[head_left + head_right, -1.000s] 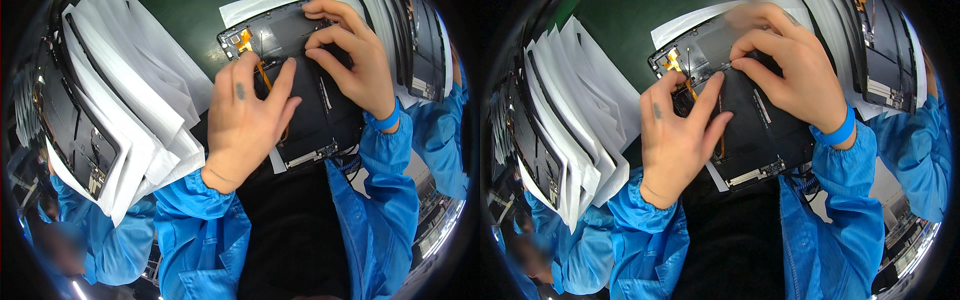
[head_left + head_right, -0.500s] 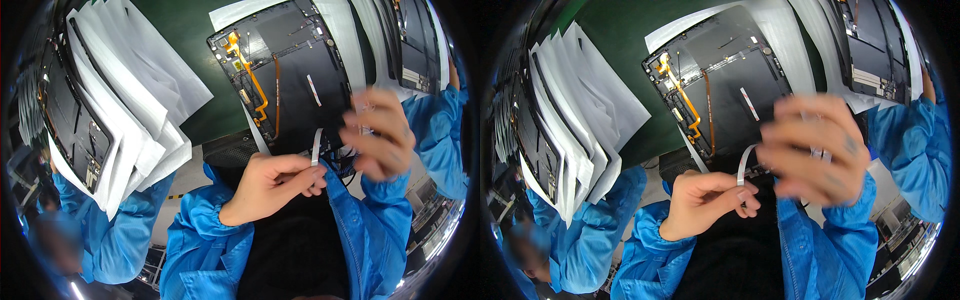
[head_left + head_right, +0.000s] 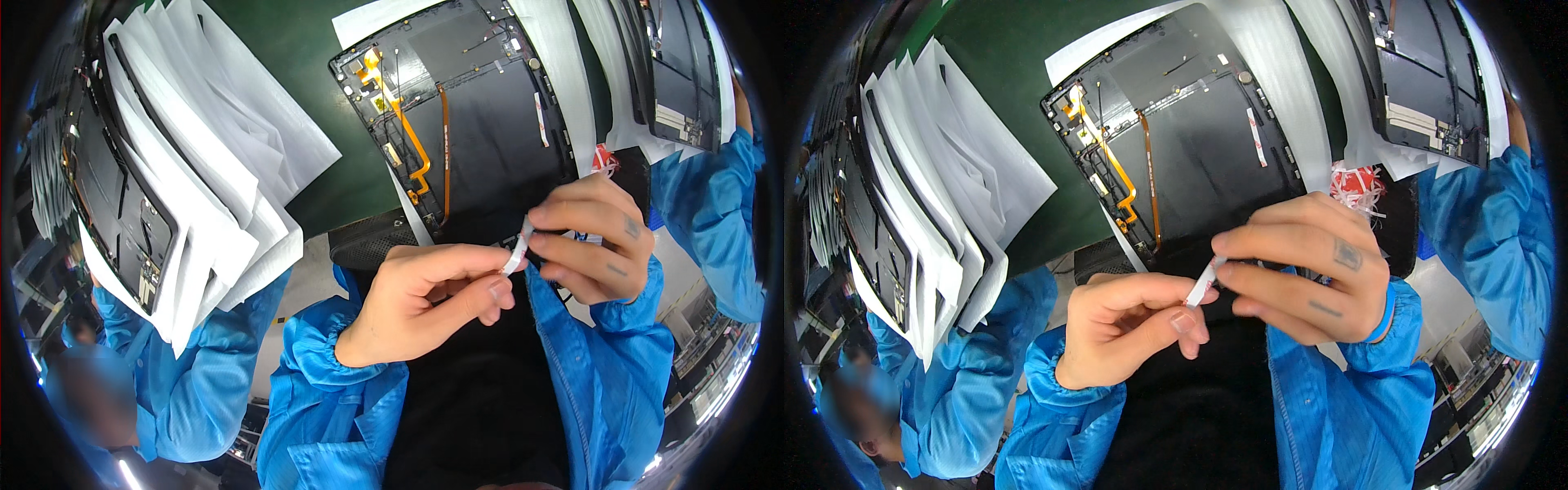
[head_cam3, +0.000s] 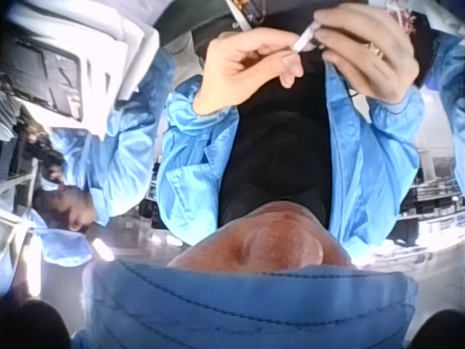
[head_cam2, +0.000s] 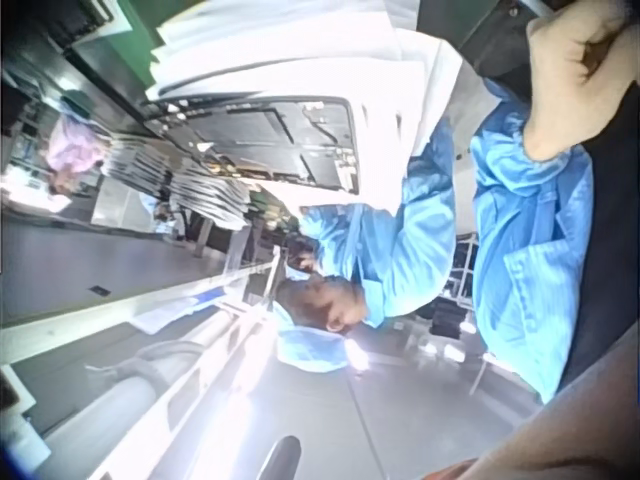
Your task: Manually assemble internal components of tablet computers on a production line.
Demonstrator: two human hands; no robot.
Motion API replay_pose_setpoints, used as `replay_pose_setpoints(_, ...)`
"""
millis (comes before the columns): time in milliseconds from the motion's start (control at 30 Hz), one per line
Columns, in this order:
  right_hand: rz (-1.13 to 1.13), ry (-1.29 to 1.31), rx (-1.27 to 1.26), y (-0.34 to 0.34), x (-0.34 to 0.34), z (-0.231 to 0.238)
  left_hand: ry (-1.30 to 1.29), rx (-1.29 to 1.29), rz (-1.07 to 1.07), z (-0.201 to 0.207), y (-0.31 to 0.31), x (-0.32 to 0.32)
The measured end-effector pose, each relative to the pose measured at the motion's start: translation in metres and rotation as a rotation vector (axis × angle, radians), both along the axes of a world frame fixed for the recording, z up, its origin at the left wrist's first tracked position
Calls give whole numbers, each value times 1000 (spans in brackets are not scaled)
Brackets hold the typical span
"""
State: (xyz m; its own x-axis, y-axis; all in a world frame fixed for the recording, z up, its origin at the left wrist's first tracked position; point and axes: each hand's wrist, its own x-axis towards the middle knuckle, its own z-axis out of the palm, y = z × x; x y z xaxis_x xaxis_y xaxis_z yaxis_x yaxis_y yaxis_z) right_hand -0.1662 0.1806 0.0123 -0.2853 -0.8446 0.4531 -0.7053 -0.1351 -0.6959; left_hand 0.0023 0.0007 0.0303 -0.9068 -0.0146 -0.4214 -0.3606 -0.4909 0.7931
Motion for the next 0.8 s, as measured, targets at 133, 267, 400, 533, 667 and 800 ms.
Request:
replay_pose_setpoints(133,-12,-3,-142,0,8,5,165,24,-86,-3,-3,0)
replay_pose_setpoints(267,-7,11,-166,-2,12,11,151,-69,-64,0,-4,-3)
replay_pose_setpoints(400,-46,-6,-114,-2,24,17,136,-66,19,1,0,0)
replay_pose_setpoints(533,-97,-22,-44,3,25,24,317,-324,-14,1,2,-8)
replay_pose_setpoints(667,-91,-157,31,11,21,22,410,-468,-55,-1,7,-12)
replay_pose_setpoints(800,-158,-238,97,14,25,27,485,-587,-43,-9,15,-12)
